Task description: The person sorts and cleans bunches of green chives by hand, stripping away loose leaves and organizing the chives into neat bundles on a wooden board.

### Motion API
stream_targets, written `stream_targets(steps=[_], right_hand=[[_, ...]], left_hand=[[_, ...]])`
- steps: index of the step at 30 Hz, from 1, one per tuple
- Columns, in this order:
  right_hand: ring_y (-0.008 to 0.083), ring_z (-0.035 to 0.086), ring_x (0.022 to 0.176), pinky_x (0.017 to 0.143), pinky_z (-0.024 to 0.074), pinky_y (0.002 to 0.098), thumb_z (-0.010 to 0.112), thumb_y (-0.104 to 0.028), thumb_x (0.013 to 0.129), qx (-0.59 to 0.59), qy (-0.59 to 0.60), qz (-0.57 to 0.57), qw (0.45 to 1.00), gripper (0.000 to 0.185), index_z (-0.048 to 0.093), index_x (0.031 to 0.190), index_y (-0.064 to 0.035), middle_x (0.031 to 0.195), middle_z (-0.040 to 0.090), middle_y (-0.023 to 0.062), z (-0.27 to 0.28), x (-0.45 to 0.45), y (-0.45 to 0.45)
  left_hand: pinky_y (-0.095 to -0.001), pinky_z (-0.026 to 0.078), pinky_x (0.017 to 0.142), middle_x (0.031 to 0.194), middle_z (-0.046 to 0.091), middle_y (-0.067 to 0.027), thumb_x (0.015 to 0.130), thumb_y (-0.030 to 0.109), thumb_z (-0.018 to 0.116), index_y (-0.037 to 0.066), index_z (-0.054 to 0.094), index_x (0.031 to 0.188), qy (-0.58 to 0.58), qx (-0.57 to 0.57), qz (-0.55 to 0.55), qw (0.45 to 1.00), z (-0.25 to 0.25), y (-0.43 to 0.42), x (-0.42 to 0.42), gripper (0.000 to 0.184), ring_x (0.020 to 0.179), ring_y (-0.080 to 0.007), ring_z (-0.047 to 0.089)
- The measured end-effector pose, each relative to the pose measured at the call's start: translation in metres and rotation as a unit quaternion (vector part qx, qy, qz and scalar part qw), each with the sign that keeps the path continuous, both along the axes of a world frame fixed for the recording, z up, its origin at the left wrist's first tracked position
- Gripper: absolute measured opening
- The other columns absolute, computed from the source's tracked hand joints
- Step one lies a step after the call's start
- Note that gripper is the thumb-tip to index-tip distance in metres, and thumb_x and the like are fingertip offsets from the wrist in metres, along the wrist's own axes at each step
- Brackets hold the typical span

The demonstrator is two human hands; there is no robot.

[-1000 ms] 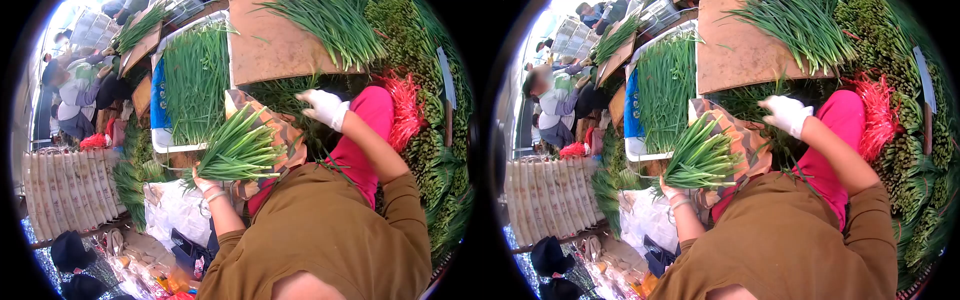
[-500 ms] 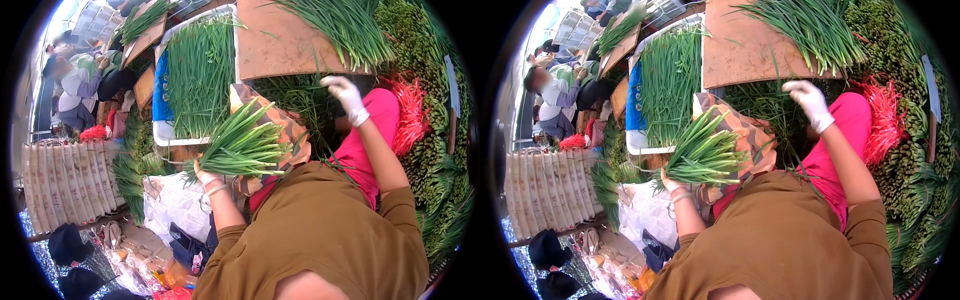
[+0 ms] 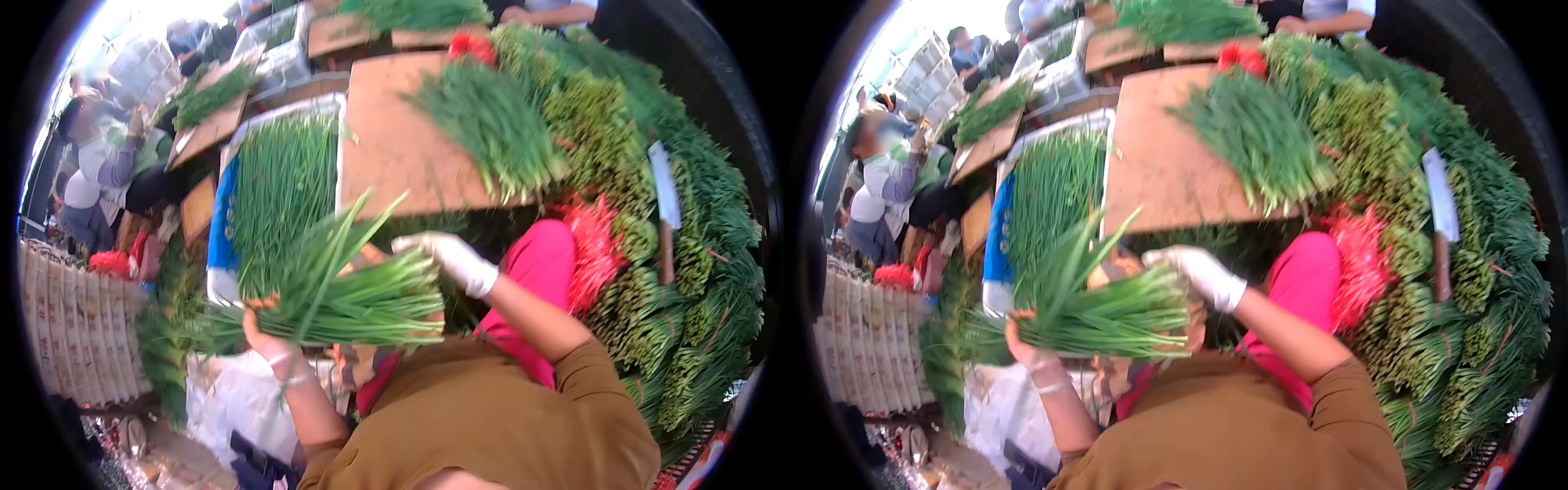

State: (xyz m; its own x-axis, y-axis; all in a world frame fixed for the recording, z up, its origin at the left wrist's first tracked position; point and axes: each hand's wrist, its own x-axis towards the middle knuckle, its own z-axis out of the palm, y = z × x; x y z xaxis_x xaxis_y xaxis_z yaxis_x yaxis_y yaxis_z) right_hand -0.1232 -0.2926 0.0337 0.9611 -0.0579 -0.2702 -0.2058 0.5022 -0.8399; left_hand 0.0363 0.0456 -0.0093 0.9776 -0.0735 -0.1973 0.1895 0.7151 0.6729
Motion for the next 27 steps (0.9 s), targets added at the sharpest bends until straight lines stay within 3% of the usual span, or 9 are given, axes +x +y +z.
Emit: stream_targets(steps=[3, 6, 7, 9, 11, 14, 17, 21, 27], right_hand=[[0.0168, 0.054, 0.112, 0.095, 0.0438, 0.0330, 0.058, -0.036, 0.089, -0.039, 0.036, -0.002, 0.999, 0.055, 0.049, 0.131, -0.0021, 0.126, 0.056, 0.0056, -0.053, -0.019, 0.004], [0.0180, 0.051, 0.116, 0.101, 0.0388, 0.0331, 0.064, -0.029, 0.085, -0.130, -0.101, -0.110, 0.980, 0.054, 0.049, 0.130, -0.0015, 0.128, 0.054, 0.0065, 0.004, -0.023, 0.002], [0.0181, 0.048, 0.120, 0.104, 0.0351, 0.0329, 0.061, -0.012, 0.086, -0.151, -0.119, -0.130, 0.973, 0.048, 0.048, 0.130, 0.0017, 0.133, 0.050, 0.0093, 0.037, -0.025, 0.000], [0.0154, 0.048, 0.117, 0.103, 0.0362, 0.0314, 0.059, -0.008, 0.086, -0.073, -0.136, -0.132, 0.979, 0.051, 0.044, 0.133, 0.0022, 0.134, 0.049, 0.0083, 0.064, -0.027, 0.000], [0.0119, 0.055, 0.104, 0.088, 0.0457, 0.0270, 0.058, -0.006, 0.086, -0.108, -0.093, -0.094, 0.985, 0.043, 0.051, 0.127, 0.0007, 0.124, 0.056, 0.0066, 0.040, -0.024, 0.000], [0.0054, 0.058, 0.071, 0.055, 0.0439, 0.0183, 0.056, -0.006, 0.087, -0.229, 0.108, -0.021, 0.967, 0.022, 0.065, 0.107, -0.0036, 0.096, 0.067, 0.0008, -0.035, -0.048, -0.020], [0.0049, 0.058, 0.069, 0.052, 0.0428, 0.0171, 0.055, -0.008, 0.090, -0.199, 0.045, -0.097, 0.974, 0.015, 0.065, 0.100, -0.0027, 0.101, 0.068, 0.0044, -0.048, -0.063, -0.039], [0.0031, 0.054, 0.067, 0.051, 0.0403, 0.0150, 0.052, -0.008, 0.091, -0.211, 0.014, -0.187, 0.959, 0.017, 0.064, 0.102, -0.0022, 0.101, 0.068, 0.0041, -0.043, -0.067, -0.064], [0.0001, 0.042, 0.058, 0.053, 0.0381, 0.0143, 0.057, -0.023, 0.093, 0.075, -0.119, -0.332, 0.933, 0.039, 0.052, 0.124, 0.0001, 0.082, 0.055, -0.0047, -0.037, -0.100, -0.118]], left_hand=[[-0.0488, 0.044, 0.093, 0.085, 0.062, -0.0107, 0.086, 0.032, 0.052, 0.007, 0.056, 0.088, 0.146, -0.015, 0.028, 0.989, -0.028, -0.010, -0.005, 0.025, 0.093, -0.0292, 0.058], [-0.0489, 0.043, 0.095, 0.087, 0.059, -0.0081, 0.088, 0.028, 0.050, 0.007, 0.057, 0.086, 0.083, -0.038, 0.062, 0.994, 0.069, -0.046, -0.035, 0.023, 0.096, -0.0290, 0.056], [-0.0487, 0.043, 0.096, 0.088, 0.059, -0.0077, 0.088, 0.027, 0.049, 0.007, 0.058, 0.086, 0.064, -0.024, 0.087, 0.994, 0.090, -0.056, -0.036, 0.022, 0.097, -0.0288, 0.056], [-0.0471, 0.043, 0.096, 0.092, 0.059, -0.0064, 0.089, 0.025, 0.048, 0.006, 0.060, 0.086, -0.031, -0.110, 0.064, 0.991, 0.100, -0.050, -0.036, 0.023, 0.098, -0.0253, 0.055], [-0.0457, 0.043, 0.095, 0.089, 0.059, -0.0061, 0.089, 0.024, 0.048, 0.005, 0.060, 0.088, -0.089, 0.086, 0.045, 0.991, 0.076, -0.045, -0.025, 0.022, 0.095, -0.0222, 0.057], [-0.0469, 0.045, 0.094, 0.084, 0.061, -0.0077, 0.087, 0.021, 0.052, 0.006, 0.059, 0.084, 0.045, 0.033, 0.015, 0.998, -0.012, -0.010, -0.010, 0.016, 0.086, -0.0224, 0.059], [-0.0517, 0.044, 0.094, 0.085, 0.064, -0.0055, 0.085, 0.022, 0.055, 0.010, 0.061, 0.088, 0.108, -0.135, 0.031, 0.984, -0.049, 0.013, -0.020, 0.015, 0.086, -0.0239, 0.060], [-0.0533, 0.045, 0.091, 0.095, 0.067, -0.0118, 0.088, 0.030, 0.050, 0.009, 0.064, 0.086, 0.115, -0.095, 0.002, 0.989, -0.066, 0.025, -0.014, 0.026, 0.093, -0.0331, 0.061], [-0.0568, 0.046, 0.089, 0.101, 0.066, -0.0158, 0.085, 0.030, 0.052, 0.009, 0.066, 0.090, 0.105, -0.111, -0.046, 0.987, -0.105, 0.050, 0.000, 0.026, 0.097, -0.0359, 0.061]])
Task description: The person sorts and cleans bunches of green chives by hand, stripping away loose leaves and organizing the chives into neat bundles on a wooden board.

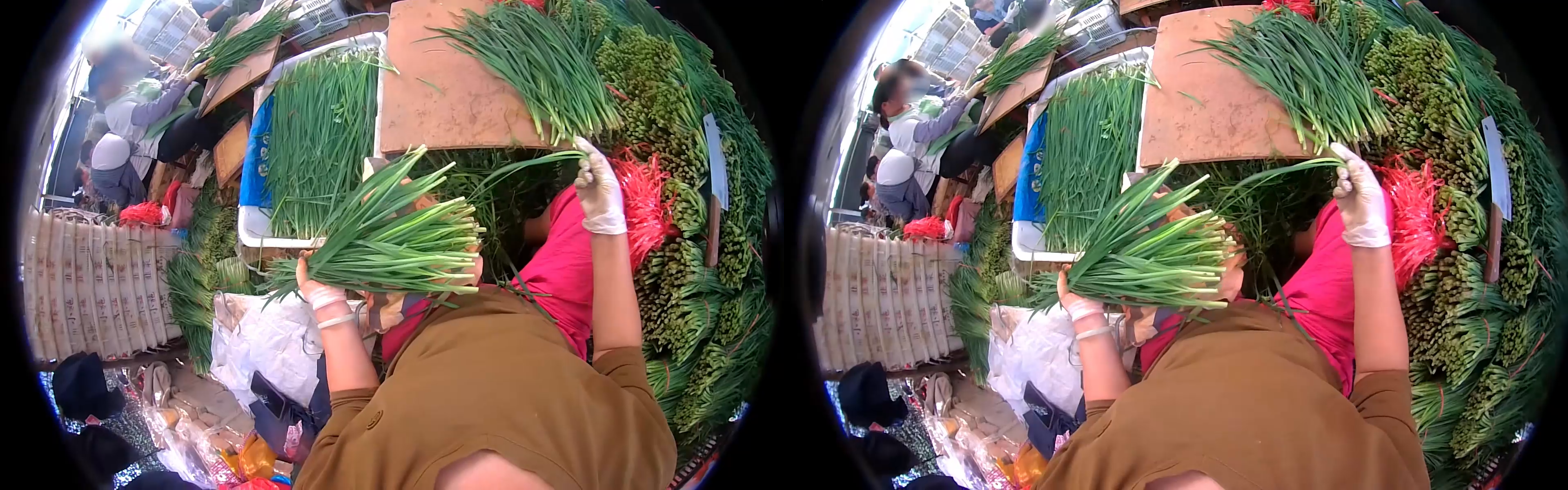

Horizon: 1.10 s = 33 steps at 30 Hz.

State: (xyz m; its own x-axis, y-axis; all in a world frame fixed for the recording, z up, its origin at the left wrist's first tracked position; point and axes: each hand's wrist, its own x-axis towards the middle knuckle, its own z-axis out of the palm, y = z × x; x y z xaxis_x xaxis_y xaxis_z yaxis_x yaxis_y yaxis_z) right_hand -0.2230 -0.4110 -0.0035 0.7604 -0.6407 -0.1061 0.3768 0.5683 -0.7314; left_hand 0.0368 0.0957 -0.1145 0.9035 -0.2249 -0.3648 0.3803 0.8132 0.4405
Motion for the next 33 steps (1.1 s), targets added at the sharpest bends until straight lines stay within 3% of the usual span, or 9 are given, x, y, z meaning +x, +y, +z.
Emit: stream_targets(steps=[7, 9, 11, 12, 24, 26, 28, 29, 33], right_hand=[[0.0047, 0.050, 0.063, 0.059, 0.0446, 0.0194, 0.055, -0.014, 0.094, 0.032, -0.151, 0.001, 0.988, 0.032, 0.053, 0.121, 0.0030, 0.077, 0.055, -0.0001, 0.052, -0.014, -0.001], [0.0078, 0.055, 0.069, 0.064, 0.0470, 0.0220, 0.057, -0.011, 0.091, -0.214, 0.127, 0.071, 0.966, 0.023, 0.060, 0.110, 0.0009, 0.080, 0.059, 0.0016, 0.070, -0.003, 0.019], [0.0182, 0.063, 0.081, 0.073, 0.0504, 0.0292, 0.060, -0.009, 0.083, -0.433, 0.244, 0.123, 0.859, 0.012, 0.068, 0.092, -0.0052, 0.086, 0.067, 0.0075, 0.050, 0.009, 0.035], [0.0257, 0.064, 0.085, 0.077, 0.0505, 0.0349, 0.063, -0.013, 0.081, -0.701, 0.340, 0.163, 0.605, 0.014, 0.069, 0.092, -0.0082, 0.089, 0.067, 0.0095, 0.042, 0.006, 0.026], [0.0337, 0.053, 0.111, 0.094, 0.0441, 0.0397, 0.063, -0.015, 0.077, -0.703, 0.087, 0.097, 0.699, 0.045, 0.057, 0.121, -0.0081, 0.121, 0.054, 0.0186, -0.066, 0.147, 0.149], [0.0331, 0.060, 0.099, 0.085, 0.0494, 0.0374, 0.059, -0.011, 0.080, -0.531, 0.078, 0.218, 0.815, 0.037, 0.060, 0.117, -0.0097, 0.111, 0.061, 0.0156, -0.070, 0.156, 0.159], [0.0320, 0.062, 0.092, 0.079, 0.0517, 0.0360, 0.058, -0.010, 0.082, -0.543, 0.048, 0.233, 0.805, 0.033, 0.062, 0.115, -0.0103, 0.104, 0.064, 0.0139, -0.062, 0.145, 0.162], [0.0264, 0.064, 0.081, 0.071, 0.0523, 0.0337, 0.057, -0.009, 0.083, -0.742, -0.002, 0.090, 0.665, 0.026, 0.065, 0.108, -0.0118, 0.095, 0.065, 0.0099, -0.042, 0.144, 0.153], [0.0090, 0.055, 0.065, 0.059, 0.0465, 0.0234, 0.049, -0.001, 0.084, -0.193, 0.131, 0.046, 0.971, 0.013, 0.062, 0.086, -0.0046, 0.085, 0.066, 0.0055, -0.061, 0.147, 0.109]], left_hand=[[-0.0500, 0.048, 0.089, 0.089, 0.066, -0.0098, 0.086, 0.028, 0.054, 0.007, 0.063, 0.089, 0.022, 0.020, 0.007, 1.000, 0.036, -0.028, -0.014, 0.023, 0.089, -0.0280, 0.062], [-0.0503, 0.047, 0.090, 0.088, 0.066, -0.0102, 0.085, 0.029, 0.055, 0.008, 0.064, 0.089, 0.004, 0.040, 0.025, 0.999, 0.021, -0.020, -0.006, 0.023, 0.088, -0.0288, 0.062], [-0.0503, 0.047, 0.090, 0.088, 0.065, -0.0121, 0.085, 0.029, 0.055, 0.008, 0.063, 0.088, 0.000, 0.052, 0.038, 0.998, 0.023, -0.022, -0.006, 0.023, 0.089, -0.0307, 0.061], [-0.0500, 0.047, 0.091, 0.088, 0.065, -0.0124, 0.085, 0.029, 0.055, 0.007, 0.063, 0.088, -0.007, 0.036, 0.029, 0.999, 0.031, -0.025, -0.008, 0.023, 0.090, -0.0309, 0.061], [-0.0530, 0.046, 0.092, 0.113, 0.063, -0.0182, 0.084, 0.036, 0.054, 0.005, 0.063, 0.109, 0.085, 0.033, 0.021, 0.996, -0.021, -0.013, 0.000, 0.041, 0.102, -0.0367, 0.060], [-0.0512, 0.047, 0.092, 0.108, 0.064, -0.0162, 0.085, 0.033, 0.054, 0.004, 0.063, 0.105, 0.079, 0.037, 0.027, 0.996, -0.023, -0.015, -0.002, 0.036, 0.100, -0.0340, 0.061], [-0.0484, 0.047, 0.091, 0.101, 0.065, -0.0134, 0.086, 0.030, 0.054, 0.004, 0.063, 0.100, 0.043, 0.026, 0.014, 0.999, -0.019, -0.017, -0.003, 0.031, 0.096, -0.0304, 0.061], [-0.0471, 0.047, 0.092, 0.098, 0.065, -0.0121, 0.086, 0.028, 0.054, 0.004, 0.063, 0.099, 0.022, 0.021, 0.004, 1.000, -0.016, -0.020, -0.004, 0.029, 0.095, -0.0290, 0.061], [-0.0442, 0.049, 0.084, 0.086, 0.064, -0.0094, 0.085, 0.029, 0.055, 0.004, 0.059, 0.101, 0.012, -0.023, 0.005, 1.000, 0.003, -0.039, -0.003, 0.031, 0.083, -0.0267, 0.060]])
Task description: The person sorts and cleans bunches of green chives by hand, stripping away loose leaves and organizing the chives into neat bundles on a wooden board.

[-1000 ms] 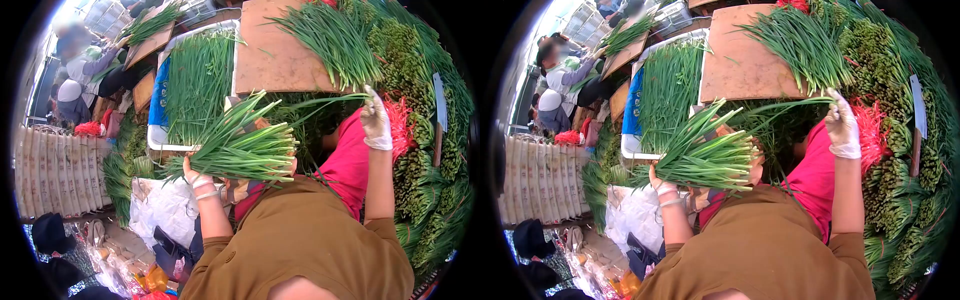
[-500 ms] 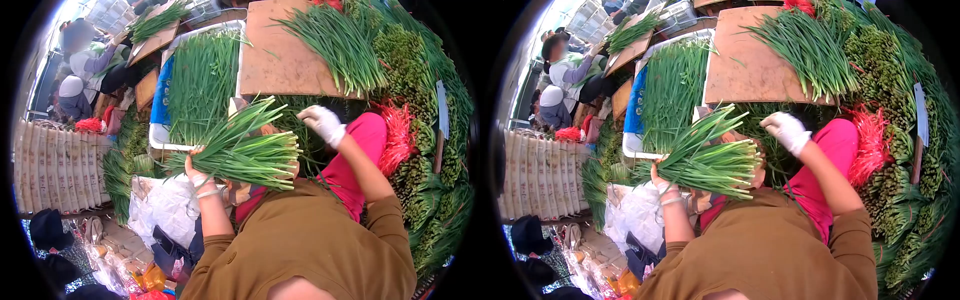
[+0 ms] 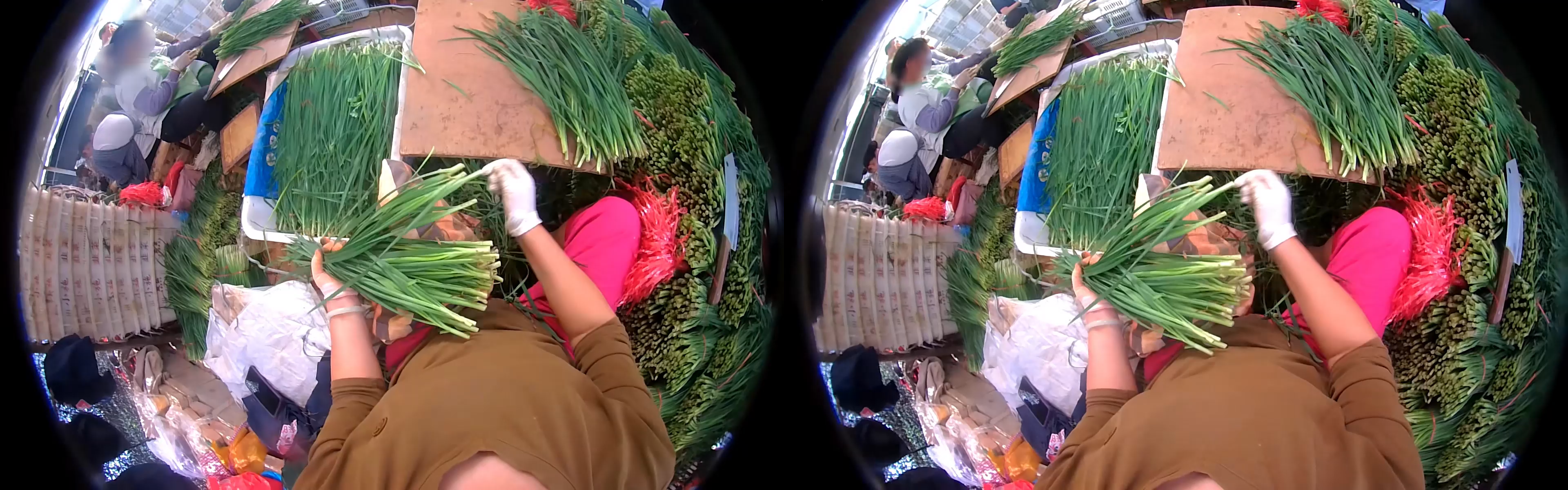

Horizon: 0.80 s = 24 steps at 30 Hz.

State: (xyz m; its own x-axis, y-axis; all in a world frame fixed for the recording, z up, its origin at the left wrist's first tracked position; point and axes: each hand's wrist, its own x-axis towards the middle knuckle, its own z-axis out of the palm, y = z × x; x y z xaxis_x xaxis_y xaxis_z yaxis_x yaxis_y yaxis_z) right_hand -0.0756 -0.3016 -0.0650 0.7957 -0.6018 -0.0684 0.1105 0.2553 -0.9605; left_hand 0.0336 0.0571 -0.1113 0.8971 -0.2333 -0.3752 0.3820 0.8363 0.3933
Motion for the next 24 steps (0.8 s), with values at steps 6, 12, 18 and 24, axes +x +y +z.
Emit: stream_targets(steps=[6, 12, 18, 24], right_hand=[[0.0075, 0.054, 0.068, 0.062, 0.0445, 0.0224, 0.054, -0.026, 0.093, 0.094, 0.162, 0.386, 0.903, 0.031, 0.063, 0.109, -0.0014, 0.089, 0.064, 0.0032, 0.018, -0.036, 0.011], [0.0095, 0.058, 0.071, 0.064, 0.0474, 0.0250, 0.064, -0.012, 0.084, 0.091, 0.148, 0.365, 0.915, 0.018, 0.066, 0.097, -0.0001, 0.081, 0.065, 0.0038, 0.039, -0.013, 0.043], [0.0068, 0.046, 0.055, 0.050, 0.0378, 0.0212, 0.054, -0.012, 0.087, 0.163, 0.082, 0.168, 0.969, 0.016, 0.064, 0.089, 0.0003, 0.075, 0.061, 0.0017, -0.012, -0.026, -0.010], [0.0094, 0.054, 0.069, 0.064, 0.0454, 0.0245, 0.061, -0.008, 0.085, 0.151, 0.121, 0.316, 0.929, 0.014, 0.067, 0.096, -0.0022, 0.079, 0.062, -0.0019, 0.048, -0.041, 0.043]], left_hand=[[-0.0418, 0.048, 0.085, 0.083, 0.063, -0.0072, 0.084, 0.031, 0.057, 0.006, 0.054, 0.112, 0.008, 0.046, -0.005, 0.999, 0.015, -0.016, -0.003, 0.038, 0.083, -0.0251, 0.059], [-0.0401, 0.048, 0.084, 0.083, 0.061, -0.0013, 0.083, 0.032, 0.059, 0.008, 0.052, 0.117, 0.019, 0.069, -0.023, 0.997, 0.028, -0.018, 0.008, 0.041, 0.080, -0.0214, 0.059], [-0.0416, 0.048, 0.083, 0.084, 0.060, 0.0006, 0.084, 0.031, 0.058, 0.010, 0.055, 0.114, -0.010, -0.052, -0.056, 0.997, 0.024, -0.015, 0.018, 0.036, 0.081, -0.0216, 0.059], [-0.0412, 0.049, 0.082, 0.085, 0.059, -0.0003, 0.085, 0.029, 0.056, 0.010, 0.053, 0.115, 0.002, -0.013, -0.047, 0.999, 0.028, -0.021, 0.016, 0.036, 0.080, -0.0212, 0.058]])
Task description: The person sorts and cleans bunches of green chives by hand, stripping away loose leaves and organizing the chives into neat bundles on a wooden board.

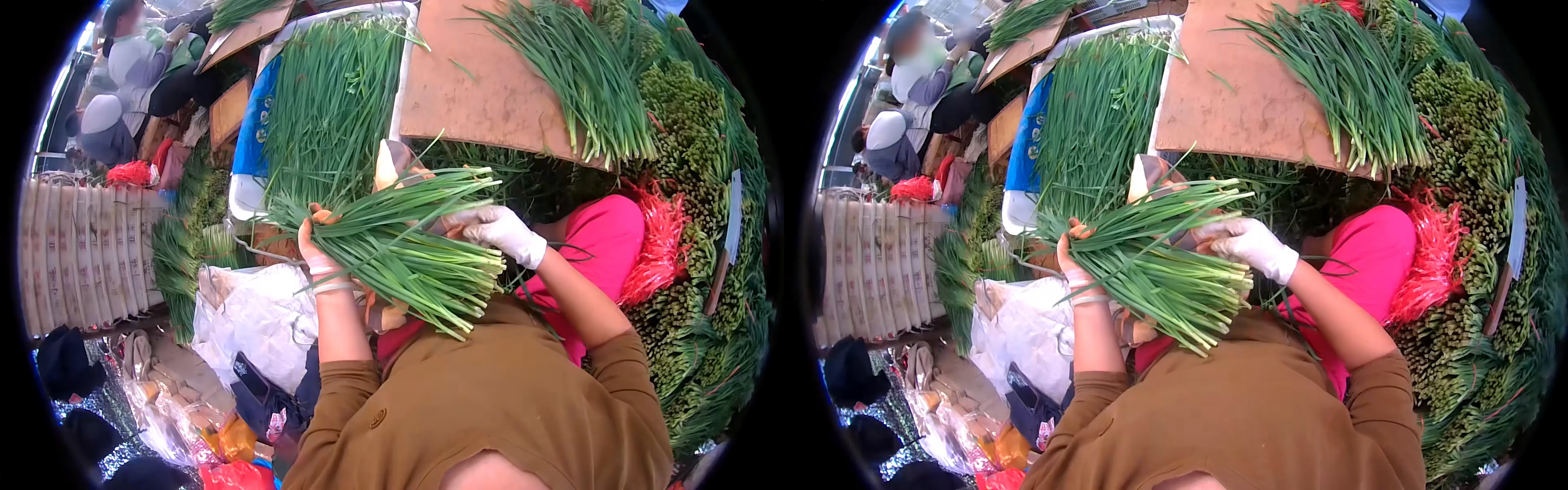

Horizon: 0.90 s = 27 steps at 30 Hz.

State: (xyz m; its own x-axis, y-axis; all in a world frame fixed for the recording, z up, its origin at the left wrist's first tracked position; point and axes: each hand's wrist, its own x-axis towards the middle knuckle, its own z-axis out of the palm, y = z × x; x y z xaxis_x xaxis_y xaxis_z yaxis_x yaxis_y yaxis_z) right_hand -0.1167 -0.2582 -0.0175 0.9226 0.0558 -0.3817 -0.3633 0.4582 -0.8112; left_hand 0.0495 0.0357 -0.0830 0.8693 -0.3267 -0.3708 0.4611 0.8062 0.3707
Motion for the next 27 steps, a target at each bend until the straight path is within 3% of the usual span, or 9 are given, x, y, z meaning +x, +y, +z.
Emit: stream_targets(steps=[7, 8, 11, 16, 17, 18, 21, 23, 27], right_hand=[[0.0115, 0.062, 0.074, 0.062, 0.0478, 0.0284, 0.060, -0.015, 0.084, -0.448, -0.282, 0.108, 0.842, 0.023, 0.066, 0.105, -0.0074, 0.080, 0.066, 0.0078, -0.014, 0.036, 0.014], [0.0123, 0.062, 0.070, 0.058, 0.0481, 0.0285, 0.059, -0.017, 0.085, -0.360, -0.004, 0.143, 0.922, 0.019, 0.067, 0.100, -0.0076, 0.079, 0.066, 0.0066, 0.041, 0.034, 0.012], [0.0093, 0.056, 0.061, 0.057, 0.0476, 0.0236, 0.054, -0.012, 0.089, -0.266, -0.080, -0.085, 0.957, 0.013, 0.064, 0.089, -0.0038, 0.072, 0.061, 0.0022, -0.004, 0.033, -0.020], [0.0098, 0.058, 0.063, 0.057, 0.0470, 0.0237, 0.056, -0.018, 0.092, -0.142, -0.013, 0.111, 0.984, 0.020, 0.064, 0.085, -0.0009, 0.076, 0.063, 0.0052, -0.005, 0.007, -0.031], [0.0173, 0.062, 0.068, 0.063, 0.0508, 0.0296, 0.059, -0.023, 0.091, -0.247, 0.030, 0.145, 0.957, 0.022, 0.066, 0.090, -0.0023, 0.080, 0.066, 0.0095, 0.010, 0.005, -0.020], [0.0250, 0.064, 0.077, 0.074, 0.0517, 0.0351, 0.062, -0.027, 0.088, -0.412, -0.266, 0.149, 0.859, 0.024, 0.067, 0.096, -0.0048, 0.085, 0.067, 0.0128, -0.019, 0.002, -0.017], [0.0254, 0.065, 0.074, 0.071, 0.0517, 0.0340, 0.067, -0.025, 0.081, -0.378, -0.040, 0.242, 0.893, 0.024, 0.066, 0.095, -0.0049, 0.083, 0.067, 0.0128, 0.027, 0.009, -0.005], [0.0222, 0.063, 0.064, 0.063, 0.0510, 0.0324, 0.068, -0.021, 0.080, -0.418, -0.186, 0.161, 0.875, 0.021, 0.065, 0.093, -0.0040, 0.079, 0.067, 0.0121, 0.064, 0.016, -0.009], [0.0198, 0.063, 0.063, 0.061, 0.0516, 0.0331, 0.062, -0.017, 0.084, -0.483, -0.118, 0.155, 0.854, 0.019, 0.061, 0.098, -0.0036, 0.073, 0.066, 0.0114, 0.111, 0.035, -0.013]], left_hand=[[-0.0429, 0.049, 0.082, 0.085, 0.059, -0.0028, 0.084, 0.030, 0.059, 0.008, 0.047, 0.120, -0.062, 0.007, -0.022, 0.998, 0.014, -0.002, 0.011, 0.044, 0.083, -0.0237, 0.059], [-0.0424, 0.049, 0.085, 0.085, 0.058, -0.0024, 0.085, 0.028, 0.059, 0.008, 0.048, 0.118, -0.067, 0.062, -0.017, 0.996, 0.020, -0.001, 0.012, 0.041, 0.082, -0.0232, 0.060], [-0.0416, 0.048, 0.087, 0.085, 0.056, -0.0016, 0.085, 0.028, 0.058, 0.007, 0.048, 0.118, -0.078, 0.031, -0.010, 0.996, 0.031, -0.003, 0.011, 0.040, 0.080, -0.0222, 0.059], [-0.0366, 0.045, 0.085, 0.083, 0.055, -0.0026, 0.083, 0.029, 0.058, 0.007, 0.047, 0.118, -0.088, 0.006, -0.002, 0.996, 0.033, -0.010, 0.010, 0.043, 0.077, -0.0188, 0.053], [-0.0360, 0.044, 0.083, 0.083, 0.055, -0.0032, 0.083, 0.029, 0.058, 0.008, 0.047, 0.118, -0.113, 0.044, 0.000, 0.993, 0.034, -0.014, 0.011, 0.043, 0.077, -0.0193, 0.052], [-0.0365, 0.045, 0.084, 0.083, 0.055, -0.0032, 0.083, 0.029, 0.058, 0.008, 0.047, 0.118, -0.118, 0.033, -0.013, 0.992, 0.029, -0.011, 0.016, 0.042, 0.077, -0.0194, 0.053], [-0.0408, 0.046, 0.086, 0.081, 0.050, -0.0009, 0.082, 0.026, 0.061, 0.009, 0.049, 0.116, -0.094, -0.007, -0.013, 0.995, 0.052, -0.015, 0.022, 0.040, 0.076, -0.0185, 0.053], [-0.0415, 0.047, 0.090, 0.083, 0.051, 0.0004, 0.084, 0.026, 0.059, 0.009, 0.050, 0.119, -0.192, -0.046, -0.025, 0.980, 0.081, -0.014, 0.024, 0.039, 0.077, -0.0182, 0.055], [-0.0493, 0.038, 0.101, 0.084, 0.052, -0.0012, 0.083, 0.020, 0.060, 0.008, 0.048, 0.119, -0.220, -0.102, -0.037, 0.969, 0.097, -0.014, 0.026, 0.039, 0.083, -0.0199, 0.055]])
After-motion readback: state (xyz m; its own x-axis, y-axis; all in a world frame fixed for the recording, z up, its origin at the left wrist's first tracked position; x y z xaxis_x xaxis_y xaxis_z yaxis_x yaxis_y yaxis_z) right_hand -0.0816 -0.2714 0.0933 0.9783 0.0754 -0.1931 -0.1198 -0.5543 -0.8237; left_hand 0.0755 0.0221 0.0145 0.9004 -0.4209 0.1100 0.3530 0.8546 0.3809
